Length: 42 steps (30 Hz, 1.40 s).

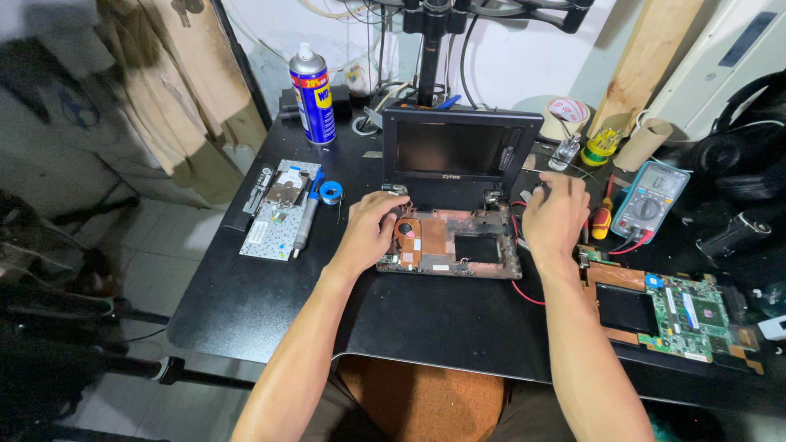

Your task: The person disassembles the laptop casing using a screwdriver, then applies thermal paste to a component before reassembling the internal parts.

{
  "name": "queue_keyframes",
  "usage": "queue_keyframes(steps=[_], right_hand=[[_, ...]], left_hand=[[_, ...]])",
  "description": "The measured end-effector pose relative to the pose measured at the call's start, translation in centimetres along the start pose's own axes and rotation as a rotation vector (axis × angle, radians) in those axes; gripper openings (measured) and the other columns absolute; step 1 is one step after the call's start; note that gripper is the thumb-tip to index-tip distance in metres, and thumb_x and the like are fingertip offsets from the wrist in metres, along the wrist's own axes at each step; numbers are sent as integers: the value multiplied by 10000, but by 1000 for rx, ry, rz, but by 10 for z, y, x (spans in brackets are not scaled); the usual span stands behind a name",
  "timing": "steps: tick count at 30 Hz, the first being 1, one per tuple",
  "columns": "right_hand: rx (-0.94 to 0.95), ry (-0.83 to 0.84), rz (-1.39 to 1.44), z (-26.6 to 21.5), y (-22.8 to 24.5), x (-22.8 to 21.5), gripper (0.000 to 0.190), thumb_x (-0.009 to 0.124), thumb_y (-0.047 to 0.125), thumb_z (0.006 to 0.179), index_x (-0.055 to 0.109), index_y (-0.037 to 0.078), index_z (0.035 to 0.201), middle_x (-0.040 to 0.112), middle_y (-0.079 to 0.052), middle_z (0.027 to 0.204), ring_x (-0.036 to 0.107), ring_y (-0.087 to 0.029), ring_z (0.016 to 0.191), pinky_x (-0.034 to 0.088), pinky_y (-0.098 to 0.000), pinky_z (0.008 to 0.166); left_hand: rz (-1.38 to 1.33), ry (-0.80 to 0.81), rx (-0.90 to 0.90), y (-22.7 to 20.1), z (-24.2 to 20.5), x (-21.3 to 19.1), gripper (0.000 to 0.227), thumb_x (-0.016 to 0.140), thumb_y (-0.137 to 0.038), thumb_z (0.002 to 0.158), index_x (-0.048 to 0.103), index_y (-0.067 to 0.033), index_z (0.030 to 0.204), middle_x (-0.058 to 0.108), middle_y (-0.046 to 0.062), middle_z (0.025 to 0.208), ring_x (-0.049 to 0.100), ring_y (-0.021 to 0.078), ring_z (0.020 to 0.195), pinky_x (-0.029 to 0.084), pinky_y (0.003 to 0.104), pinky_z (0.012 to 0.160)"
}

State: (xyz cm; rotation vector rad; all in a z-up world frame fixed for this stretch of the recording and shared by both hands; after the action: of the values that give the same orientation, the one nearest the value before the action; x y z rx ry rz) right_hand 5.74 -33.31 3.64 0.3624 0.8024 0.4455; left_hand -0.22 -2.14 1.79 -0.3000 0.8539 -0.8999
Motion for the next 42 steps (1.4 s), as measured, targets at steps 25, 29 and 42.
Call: queue_keyframes(steps=[25,29,42], right_hand=[[-124,630,628,-18,105,65,208,722,65,923,708,13,1124,761,-104,990,768,-177,900,600,-298,775],[-161,488,607,-7,104,40,179,718,60,937,710,9,1107,764,-126,995,755,-169,892,593,-319,754],[112,376,224,35,-35,-30,139,708,2,859,757,23,987,785,-118,890,771,-198,840,582,-321,788]], left_hand=[[-350,33,-63,-6,6,-3,340,470,153,934,586,-4,1211,698,151,1093,762,285,1056,608,368,848],[-263,-4,-38,-11,11,-8,266,552,126,912,639,-5,1126,706,153,1074,746,318,990,588,383,802],[-7,-46,28,-24,9,-5,139,622,38,886,642,-58,984,673,92,983,656,306,955,458,409,844]])
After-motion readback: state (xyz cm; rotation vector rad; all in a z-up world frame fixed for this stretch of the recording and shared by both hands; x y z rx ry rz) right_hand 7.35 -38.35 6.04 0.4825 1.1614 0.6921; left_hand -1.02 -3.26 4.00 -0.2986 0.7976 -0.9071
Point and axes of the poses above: each hand's wrist, its own z-axis towards the middle knuckle, its own x-axis out of the palm, y = z × x, the point moved 1 cm from there along z, towards the middle knuckle
